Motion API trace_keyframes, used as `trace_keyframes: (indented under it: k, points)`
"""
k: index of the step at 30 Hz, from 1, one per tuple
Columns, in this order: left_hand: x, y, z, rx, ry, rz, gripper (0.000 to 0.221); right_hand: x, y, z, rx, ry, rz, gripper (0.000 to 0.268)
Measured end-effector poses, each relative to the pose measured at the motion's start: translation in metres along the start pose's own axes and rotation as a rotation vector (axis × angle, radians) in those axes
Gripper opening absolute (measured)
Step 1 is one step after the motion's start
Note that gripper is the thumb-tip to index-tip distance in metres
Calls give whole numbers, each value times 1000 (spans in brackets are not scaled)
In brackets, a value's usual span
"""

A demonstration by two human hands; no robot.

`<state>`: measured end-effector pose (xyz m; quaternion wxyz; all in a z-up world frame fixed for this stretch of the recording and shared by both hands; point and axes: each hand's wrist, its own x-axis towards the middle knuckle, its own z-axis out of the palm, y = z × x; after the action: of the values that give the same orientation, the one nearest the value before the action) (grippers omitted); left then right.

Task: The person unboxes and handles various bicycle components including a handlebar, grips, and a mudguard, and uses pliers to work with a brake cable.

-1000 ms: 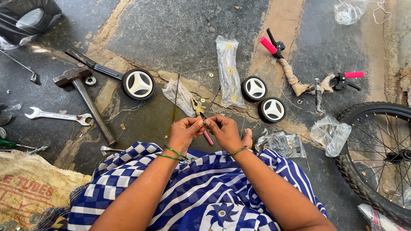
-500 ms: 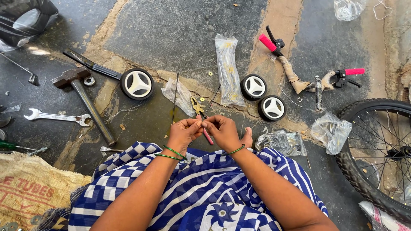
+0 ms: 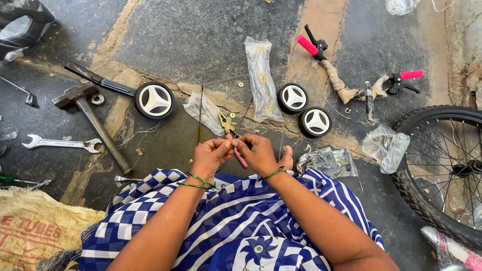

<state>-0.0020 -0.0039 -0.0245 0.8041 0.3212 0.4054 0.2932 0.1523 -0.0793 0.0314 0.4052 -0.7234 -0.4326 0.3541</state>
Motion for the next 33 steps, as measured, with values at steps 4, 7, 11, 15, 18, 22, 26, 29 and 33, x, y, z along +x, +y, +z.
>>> trace_keyframes:
  k: [4, 7, 11, 15, 18, 22, 26, 29, 33]
  points:
    - [4, -1, -4, -41, 16, -51, 18, -2, -7, -1, -103, 93, -423, 14]
    - [4, 1, -5, -72, 25, -78, 18, -3, 0, -2, -22, 79, -499, 14]
    - [2, 6, -8, -70, -7, -76, 25, 13, 27, 4, 545, 23, -140, 17]
    - [1, 18, -25, 32, -113, -25, 33, 26, 49, -18, 1244, -27, 99, 19]
    - [7, 29, -47, 91, -143, -43, 43, 29, 43, -50, 1212, 59, 15, 22]
    - [21, 23, -89, 73, -196, -25, 36, 4, 32, -128, 855, 30, -113, 24]
    - [56, 10, -153, 67, -267, 82, 18, -73, 55, -178, 93, -94, -193, 32]
    - [85, -7, -161, 88, -263, 74, 19, -131, 95, -192, -650, -119, 37, 45]
    - [105, -45, -112, 122, -254, -1, 19, -170, 170, -217, -296, 323, 332, 24]
